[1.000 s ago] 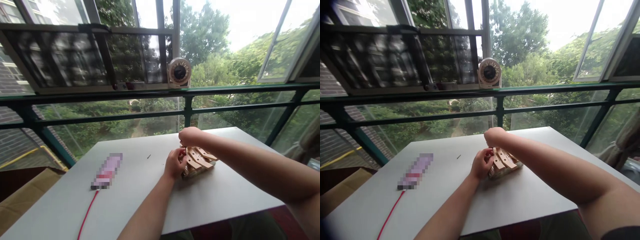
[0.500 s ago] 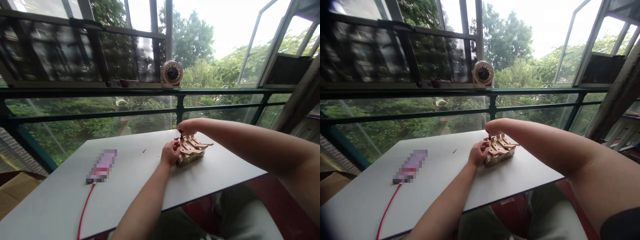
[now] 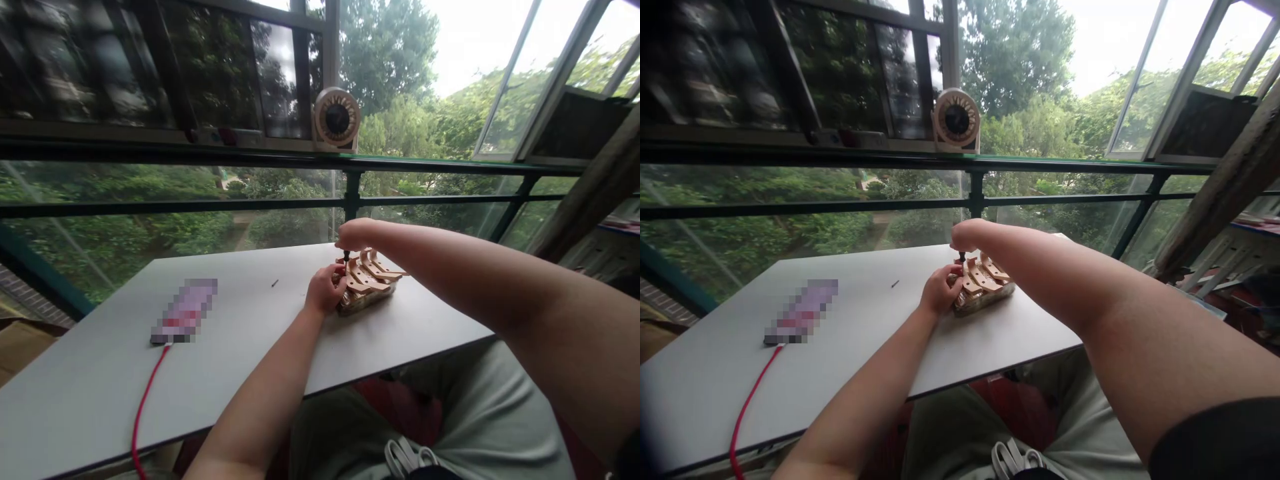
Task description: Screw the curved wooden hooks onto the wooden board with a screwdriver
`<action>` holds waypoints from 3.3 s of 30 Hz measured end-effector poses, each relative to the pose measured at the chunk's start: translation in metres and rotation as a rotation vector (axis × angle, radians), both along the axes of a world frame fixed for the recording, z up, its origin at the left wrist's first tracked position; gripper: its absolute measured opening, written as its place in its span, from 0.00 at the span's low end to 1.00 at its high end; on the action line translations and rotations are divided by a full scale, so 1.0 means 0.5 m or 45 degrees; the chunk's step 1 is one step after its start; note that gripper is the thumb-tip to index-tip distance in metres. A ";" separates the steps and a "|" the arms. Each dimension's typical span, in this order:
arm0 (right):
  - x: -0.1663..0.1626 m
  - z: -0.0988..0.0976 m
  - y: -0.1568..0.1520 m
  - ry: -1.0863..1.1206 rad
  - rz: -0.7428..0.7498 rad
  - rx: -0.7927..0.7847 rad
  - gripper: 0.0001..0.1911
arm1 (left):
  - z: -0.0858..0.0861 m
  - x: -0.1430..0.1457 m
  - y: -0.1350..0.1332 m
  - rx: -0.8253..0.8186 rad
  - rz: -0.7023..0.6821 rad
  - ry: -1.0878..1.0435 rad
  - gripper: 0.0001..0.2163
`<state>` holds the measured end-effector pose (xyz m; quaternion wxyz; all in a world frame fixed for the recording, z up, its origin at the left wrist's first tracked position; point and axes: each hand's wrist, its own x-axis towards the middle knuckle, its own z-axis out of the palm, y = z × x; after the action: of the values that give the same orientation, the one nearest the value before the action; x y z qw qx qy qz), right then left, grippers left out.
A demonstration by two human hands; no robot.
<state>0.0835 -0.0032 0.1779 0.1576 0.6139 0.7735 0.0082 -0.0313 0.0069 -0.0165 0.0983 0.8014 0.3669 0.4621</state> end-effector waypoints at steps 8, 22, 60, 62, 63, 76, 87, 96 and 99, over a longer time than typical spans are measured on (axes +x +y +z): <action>-0.002 -0.001 -0.030 0.049 0.056 -0.057 0.21 | -0.002 0.000 0.000 -0.026 0.020 0.011 0.10; 0.049 -0.007 0.012 -0.059 0.298 0.099 0.25 | 0.004 -0.003 0.004 -0.094 0.022 0.047 0.11; 0.135 -0.105 -0.001 0.783 0.352 0.657 0.17 | 0.005 0.011 -0.007 -0.137 0.159 -0.136 0.08; 0.132 -0.112 -0.001 0.795 0.327 0.683 0.17 | 0.005 0.010 -0.009 -0.129 0.195 -0.125 0.08; 0.129 -0.115 -0.002 0.808 0.323 0.685 0.17 | 0.005 0.010 -0.009 -0.118 0.227 -0.126 0.08; 0.131 -0.104 -0.017 1.019 0.622 0.511 0.10 | 0.031 0.029 -0.011 0.048 0.303 -0.228 0.05; 0.164 -0.099 -0.009 1.047 0.782 0.411 0.19 | 0.041 0.022 -0.014 0.073 0.213 -0.131 0.07; 0.167 -0.098 -0.030 0.975 0.717 0.464 0.19 | 0.024 0.024 -0.010 -0.003 0.125 -0.321 0.17; 0.169 -0.101 -0.033 0.951 0.698 0.454 0.19 | 0.034 0.028 -0.006 -0.111 0.156 -0.404 0.14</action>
<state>0.1680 -0.0198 0.1274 -0.2457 0.3664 0.8966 -0.0389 -0.0172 0.0039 0.0004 0.1613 0.6894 0.4148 0.5715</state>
